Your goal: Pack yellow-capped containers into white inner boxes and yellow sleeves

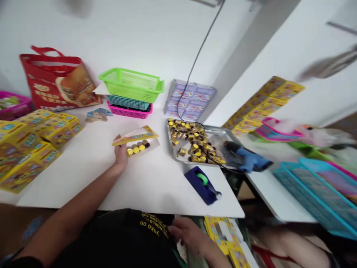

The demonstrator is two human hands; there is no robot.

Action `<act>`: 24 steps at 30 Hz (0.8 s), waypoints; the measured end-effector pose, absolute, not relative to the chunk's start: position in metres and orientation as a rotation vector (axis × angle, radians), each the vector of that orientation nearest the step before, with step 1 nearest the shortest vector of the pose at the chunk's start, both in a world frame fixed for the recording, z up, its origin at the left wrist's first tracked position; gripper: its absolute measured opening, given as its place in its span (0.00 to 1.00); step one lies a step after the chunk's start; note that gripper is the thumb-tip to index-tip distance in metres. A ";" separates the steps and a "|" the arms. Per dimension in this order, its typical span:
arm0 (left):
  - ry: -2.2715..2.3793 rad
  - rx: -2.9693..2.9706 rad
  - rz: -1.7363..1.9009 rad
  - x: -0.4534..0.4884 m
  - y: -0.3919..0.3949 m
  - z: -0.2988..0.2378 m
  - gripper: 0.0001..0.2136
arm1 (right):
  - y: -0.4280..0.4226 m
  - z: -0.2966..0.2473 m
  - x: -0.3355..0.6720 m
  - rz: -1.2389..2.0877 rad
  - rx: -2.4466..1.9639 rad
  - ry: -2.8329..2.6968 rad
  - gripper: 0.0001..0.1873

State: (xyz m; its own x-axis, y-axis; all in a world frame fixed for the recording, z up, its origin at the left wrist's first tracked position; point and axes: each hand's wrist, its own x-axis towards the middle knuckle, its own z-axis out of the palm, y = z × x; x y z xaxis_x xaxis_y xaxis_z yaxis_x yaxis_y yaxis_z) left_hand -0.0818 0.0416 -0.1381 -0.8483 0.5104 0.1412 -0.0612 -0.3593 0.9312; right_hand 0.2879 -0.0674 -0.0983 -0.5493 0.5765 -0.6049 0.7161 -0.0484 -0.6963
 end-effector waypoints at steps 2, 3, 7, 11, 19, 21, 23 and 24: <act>1.503 0.668 2.270 -0.085 0.052 -0.135 0.32 | -0.046 -0.079 0.292 -1.774 1.444 2.095 0.22; 1.476 0.694 2.275 -0.084 0.056 -0.133 0.32 | -0.031 -0.068 0.293 -1.754 1.500 2.163 0.22; 1.396 0.702 2.238 -0.072 0.063 -0.133 0.34 | 0.050 -0.031 0.284 -0.778 1.949 2.623 0.12; 1.321 0.688 2.215 -0.068 0.065 -0.138 0.36 | 0.133 -0.026 0.251 0.017 1.862 2.545 0.12; 1.316 0.654 2.072 -0.067 0.073 -0.145 0.37 | 0.210 -0.052 0.205 -0.035 1.754 2.420 0.12; 1.364 0.665 2.033 -0.068 0.073 -0.144 0.37 | 0.205 -0.047 0.205 -0.007 1.781 2.453 0.14; 1.405 0.672 1.991 -0.068 0.072 -0.143 0.36 | 0.188 -0.040 0.207 -0.031 1.831 2.552 0.18; 1.423 0.677 1.966 -0.067 0.071 -0.142 0.36 | 0.176 -0.038 0.207 -0.090 1.837 2.636 0.19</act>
State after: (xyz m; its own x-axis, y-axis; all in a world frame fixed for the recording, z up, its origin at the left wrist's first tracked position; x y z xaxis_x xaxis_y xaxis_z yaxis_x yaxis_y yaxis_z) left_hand -0.0673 0.0712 -0.1422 -0.6821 0.7294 0.0513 -0.1791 -0.2347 0.9554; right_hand 0.2067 0.1756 -0.0375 -0.3449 0.9383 0.0272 0.9342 0.3459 -0.0874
